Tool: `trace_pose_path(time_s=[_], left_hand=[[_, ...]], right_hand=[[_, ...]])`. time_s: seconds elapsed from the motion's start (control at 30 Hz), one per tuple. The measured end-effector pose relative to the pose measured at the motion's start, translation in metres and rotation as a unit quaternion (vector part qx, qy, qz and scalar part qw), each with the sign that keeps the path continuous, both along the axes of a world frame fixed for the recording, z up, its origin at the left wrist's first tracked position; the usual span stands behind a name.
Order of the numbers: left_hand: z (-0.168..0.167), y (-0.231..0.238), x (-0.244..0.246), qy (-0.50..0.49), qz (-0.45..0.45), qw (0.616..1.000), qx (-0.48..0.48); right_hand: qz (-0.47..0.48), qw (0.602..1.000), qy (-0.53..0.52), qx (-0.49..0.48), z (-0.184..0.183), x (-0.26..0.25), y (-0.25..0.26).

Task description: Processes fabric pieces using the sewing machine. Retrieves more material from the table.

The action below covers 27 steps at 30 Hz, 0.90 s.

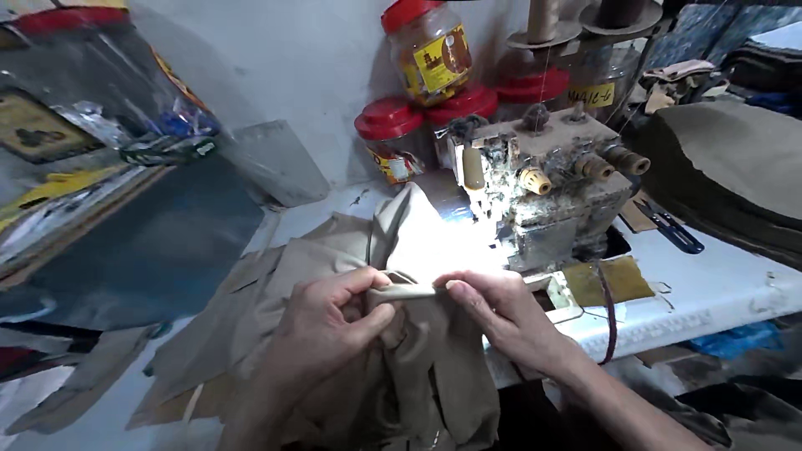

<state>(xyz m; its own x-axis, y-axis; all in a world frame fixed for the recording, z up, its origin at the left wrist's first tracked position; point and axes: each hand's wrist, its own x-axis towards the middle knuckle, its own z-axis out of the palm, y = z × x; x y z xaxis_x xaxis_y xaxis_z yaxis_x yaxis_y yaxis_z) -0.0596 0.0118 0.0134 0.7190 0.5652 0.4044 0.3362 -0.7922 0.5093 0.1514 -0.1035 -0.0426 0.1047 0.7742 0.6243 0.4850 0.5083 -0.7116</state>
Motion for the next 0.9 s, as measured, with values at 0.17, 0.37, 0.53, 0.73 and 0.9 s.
trace_pose_path(time_s=[0.17,0.37,0.53,0.73,0.9], left_hand=[[-0.025,0.011,0.002,0.064,0.001,0.986,0.151],[-0.009,-0.002,0.010,-0.052,-0.056,0.976,0.205],[0.044,-0.006,0.019,-0.056,-0.055,0.951,0.300],[0.144,0.002,0.020,-0.039,0.080,0.923,0.374],[0.169,-0.051,0.028,-0.068,0.148,0.926,0.342]], right_hand=[[-0.207,0.972,-0.112,-0.016,-0.016,0.029,-0.025],[-0.288,0.956,-0.049,0.005,-0.027,0.024,-0.038],[-0.061,0.993,0.082,-0.061,-0.053,-0.056,-0.048],[0.018,0.969,0.057,-0.239,-0.073,-0.074,-0.093],[-0.186,0.902,0.319,-0.225,-0.022,0.020,-0.162]])
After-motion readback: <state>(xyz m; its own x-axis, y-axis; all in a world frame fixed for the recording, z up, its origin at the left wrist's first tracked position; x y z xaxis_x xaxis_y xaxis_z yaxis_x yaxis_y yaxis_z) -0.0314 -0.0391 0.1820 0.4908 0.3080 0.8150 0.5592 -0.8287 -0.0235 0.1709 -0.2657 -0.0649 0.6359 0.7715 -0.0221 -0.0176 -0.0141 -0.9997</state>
